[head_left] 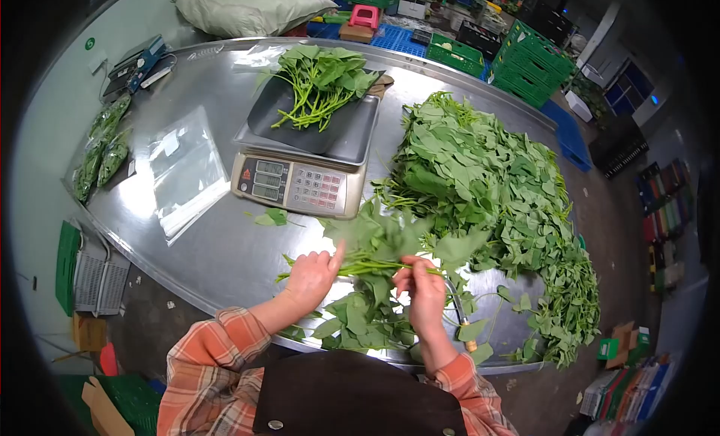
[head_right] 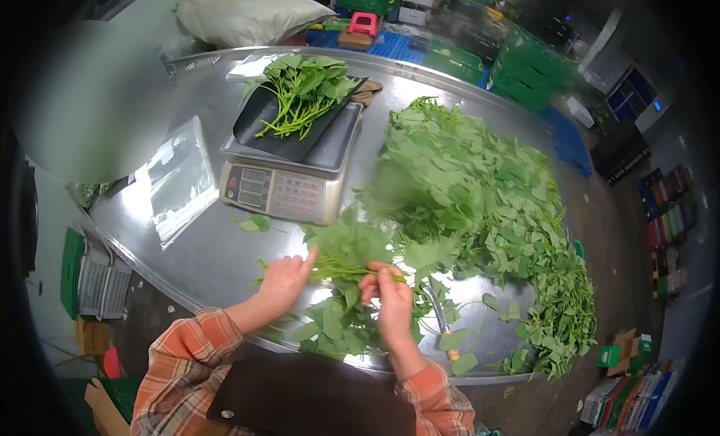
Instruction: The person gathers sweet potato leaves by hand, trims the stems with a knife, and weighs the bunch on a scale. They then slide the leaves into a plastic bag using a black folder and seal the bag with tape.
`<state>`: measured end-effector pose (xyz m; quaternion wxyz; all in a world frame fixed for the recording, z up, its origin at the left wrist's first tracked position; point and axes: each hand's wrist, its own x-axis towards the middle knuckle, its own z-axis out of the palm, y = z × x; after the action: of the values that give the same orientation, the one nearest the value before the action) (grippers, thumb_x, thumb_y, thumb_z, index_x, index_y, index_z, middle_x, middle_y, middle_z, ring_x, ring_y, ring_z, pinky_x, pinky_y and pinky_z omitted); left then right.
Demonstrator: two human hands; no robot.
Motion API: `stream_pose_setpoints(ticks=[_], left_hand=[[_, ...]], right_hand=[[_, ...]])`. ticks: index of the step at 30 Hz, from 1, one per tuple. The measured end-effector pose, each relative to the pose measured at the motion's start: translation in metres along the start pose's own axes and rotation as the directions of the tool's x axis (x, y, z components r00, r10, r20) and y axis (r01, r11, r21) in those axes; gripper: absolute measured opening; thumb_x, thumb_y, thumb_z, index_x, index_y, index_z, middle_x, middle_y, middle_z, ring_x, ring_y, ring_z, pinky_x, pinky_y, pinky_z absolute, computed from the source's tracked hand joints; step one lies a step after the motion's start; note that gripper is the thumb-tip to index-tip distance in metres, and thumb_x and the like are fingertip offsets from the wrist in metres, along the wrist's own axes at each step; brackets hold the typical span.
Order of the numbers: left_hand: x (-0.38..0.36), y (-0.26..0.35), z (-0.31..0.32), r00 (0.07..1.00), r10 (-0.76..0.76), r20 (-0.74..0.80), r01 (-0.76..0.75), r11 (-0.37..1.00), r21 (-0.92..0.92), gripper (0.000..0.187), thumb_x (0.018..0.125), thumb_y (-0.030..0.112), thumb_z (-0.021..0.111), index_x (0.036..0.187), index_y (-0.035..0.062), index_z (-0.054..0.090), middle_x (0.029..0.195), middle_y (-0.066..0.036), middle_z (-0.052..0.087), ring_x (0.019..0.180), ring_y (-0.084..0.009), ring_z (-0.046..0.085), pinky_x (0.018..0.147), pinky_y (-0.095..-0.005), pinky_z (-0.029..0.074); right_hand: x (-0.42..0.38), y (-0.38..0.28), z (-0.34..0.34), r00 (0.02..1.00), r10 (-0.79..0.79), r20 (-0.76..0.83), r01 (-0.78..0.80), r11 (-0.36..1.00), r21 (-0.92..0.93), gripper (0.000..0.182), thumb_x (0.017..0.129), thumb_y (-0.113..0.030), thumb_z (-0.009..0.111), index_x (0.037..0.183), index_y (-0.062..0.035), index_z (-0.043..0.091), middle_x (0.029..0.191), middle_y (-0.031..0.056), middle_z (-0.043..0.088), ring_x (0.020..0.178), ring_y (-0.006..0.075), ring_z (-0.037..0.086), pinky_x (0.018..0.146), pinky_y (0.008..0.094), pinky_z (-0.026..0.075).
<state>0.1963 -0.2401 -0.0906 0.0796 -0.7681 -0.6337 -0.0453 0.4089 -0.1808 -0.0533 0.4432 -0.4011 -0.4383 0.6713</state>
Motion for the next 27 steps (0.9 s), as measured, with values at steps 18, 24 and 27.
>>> stream_pose_setpoints(ticks=[18,24,27], left_hand=[[0.012,-0.025,-0.016,0.945,0.319,-0.068,-0.318,0.948,0.026,0.061,0.076,0.014,0.053,0.135,0.0222,0.043,0.098,-0.012,0.057,0.061,-0.017,0.05,0.055,-0.0304,0.04],[-0.004,-0.035,-0.021,0.925,0.34,-0.168,-0.331,0.94,0.078,0.055,0.075,0.015,0.053,0.13,0.0224,0.05,0.098,-0.01,0.058,0.062,-0.015,0.047,0.057,-0.0285,0.037],[-0.007,-0.035,-0.024,0.924,0.337,-0.181,-0.329,0.941,0.077,0.054,0.075,0.014,0.052,0.128,0.021,0.051,0.098,-0.011,0.058,0.062,-0.0147,0.046,0.056,-0.029,0.037]], right_hand=[[-0.018,-0.069,-0.053,0.913,-0.377,-0.157,0.377,0.926,-0.029,0.014,0.092,-0.013,0.049,0.082,-0.0041,0.05,0.07,0.0058,0.051,0.055,0.0117,0.047,0.05,0.0236,0.04],[-0.014,-0.044,-0.084,0.98,-0.147,-0.134,0.155,0.987,0.046,0.015,0.091,-0.014,0.049,0.079,-0.0061,0.047,0.064,0.0041,0.049,0.051,0.0099,0.044,0.043,0.0233,0.039],[-0.013,-0.028,-0.093,0.986,-0.02,-0.168,0.021,1.0,0.006,0.016,0.091,-0.015,0.051,0.078,-0.0055,0.049,0.062,0.0035,0.049,0.049,0.0097,0.045,0.044,0.0232,0.04]])
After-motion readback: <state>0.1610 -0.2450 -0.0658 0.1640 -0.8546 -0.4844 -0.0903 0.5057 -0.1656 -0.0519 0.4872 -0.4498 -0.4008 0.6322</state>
